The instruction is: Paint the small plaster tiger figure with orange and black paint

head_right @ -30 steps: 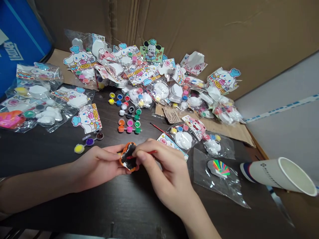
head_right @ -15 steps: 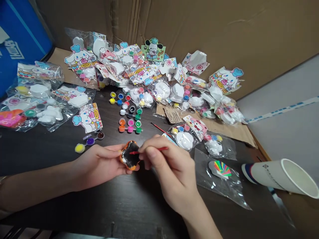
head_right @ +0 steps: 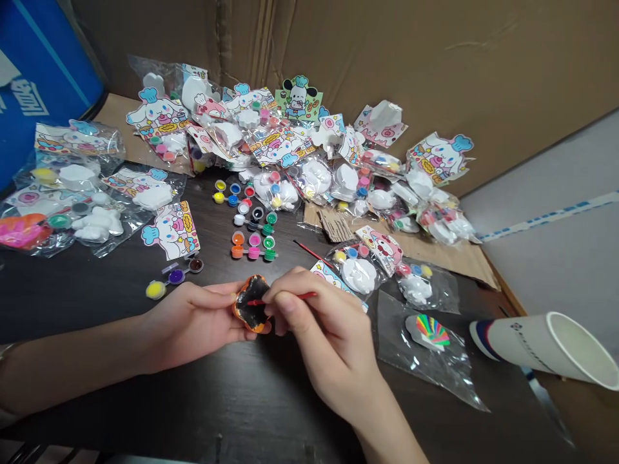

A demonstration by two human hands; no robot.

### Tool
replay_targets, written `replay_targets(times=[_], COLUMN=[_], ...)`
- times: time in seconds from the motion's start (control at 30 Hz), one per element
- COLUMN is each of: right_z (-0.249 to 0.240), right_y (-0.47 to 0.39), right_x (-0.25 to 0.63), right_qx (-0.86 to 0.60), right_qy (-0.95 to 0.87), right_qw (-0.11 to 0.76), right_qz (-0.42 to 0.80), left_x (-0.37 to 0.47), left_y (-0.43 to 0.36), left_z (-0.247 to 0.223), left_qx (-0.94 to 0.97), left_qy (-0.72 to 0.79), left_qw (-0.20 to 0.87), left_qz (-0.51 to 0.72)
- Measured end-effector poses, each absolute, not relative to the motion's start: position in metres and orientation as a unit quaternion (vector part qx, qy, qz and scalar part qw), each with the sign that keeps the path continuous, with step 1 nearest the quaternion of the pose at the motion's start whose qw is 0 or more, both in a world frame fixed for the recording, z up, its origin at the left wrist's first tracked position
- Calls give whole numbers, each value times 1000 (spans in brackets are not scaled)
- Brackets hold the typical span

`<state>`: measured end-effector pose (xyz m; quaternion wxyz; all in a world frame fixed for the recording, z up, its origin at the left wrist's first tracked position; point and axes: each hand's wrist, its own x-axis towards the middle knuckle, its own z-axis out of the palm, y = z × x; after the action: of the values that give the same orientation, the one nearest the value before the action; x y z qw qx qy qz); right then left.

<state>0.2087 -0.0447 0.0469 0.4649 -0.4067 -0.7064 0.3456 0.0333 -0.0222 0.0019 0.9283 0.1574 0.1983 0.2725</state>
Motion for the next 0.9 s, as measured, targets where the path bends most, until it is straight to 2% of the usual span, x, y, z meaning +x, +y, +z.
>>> replay_targets(times=[0.07,0.2,0.33,0.47,0.6,0.73,0.9], right_z=[46,45,46,49,58,66,50], right_y=[-44,-44,-42,-40,-29,7,63], right_x=[209,210,207,206,213,214,193], right_qx=[-408,-411,-408,-407,-437,-480,-509], right_qy=[-717,-702,-717,-706,-742,-704,-762], right_qw=[447,477,445,473,416,477,346], right_qz=[346,333,349,334,293,218,203], left_x=[33,33,34,35,34,35,35], left_y=[-22,-23,-23,-24,-24,-24,-24], left_z=[2,5,6,1,-4,-2,-1], left_qx=[157,142,143,143,111,101,89], left_qy=[201,213,215,214,201,203,193], left_qw=[928,928,924,923,925,925,927], left_qz=[272,272,281,288,303,306,308])
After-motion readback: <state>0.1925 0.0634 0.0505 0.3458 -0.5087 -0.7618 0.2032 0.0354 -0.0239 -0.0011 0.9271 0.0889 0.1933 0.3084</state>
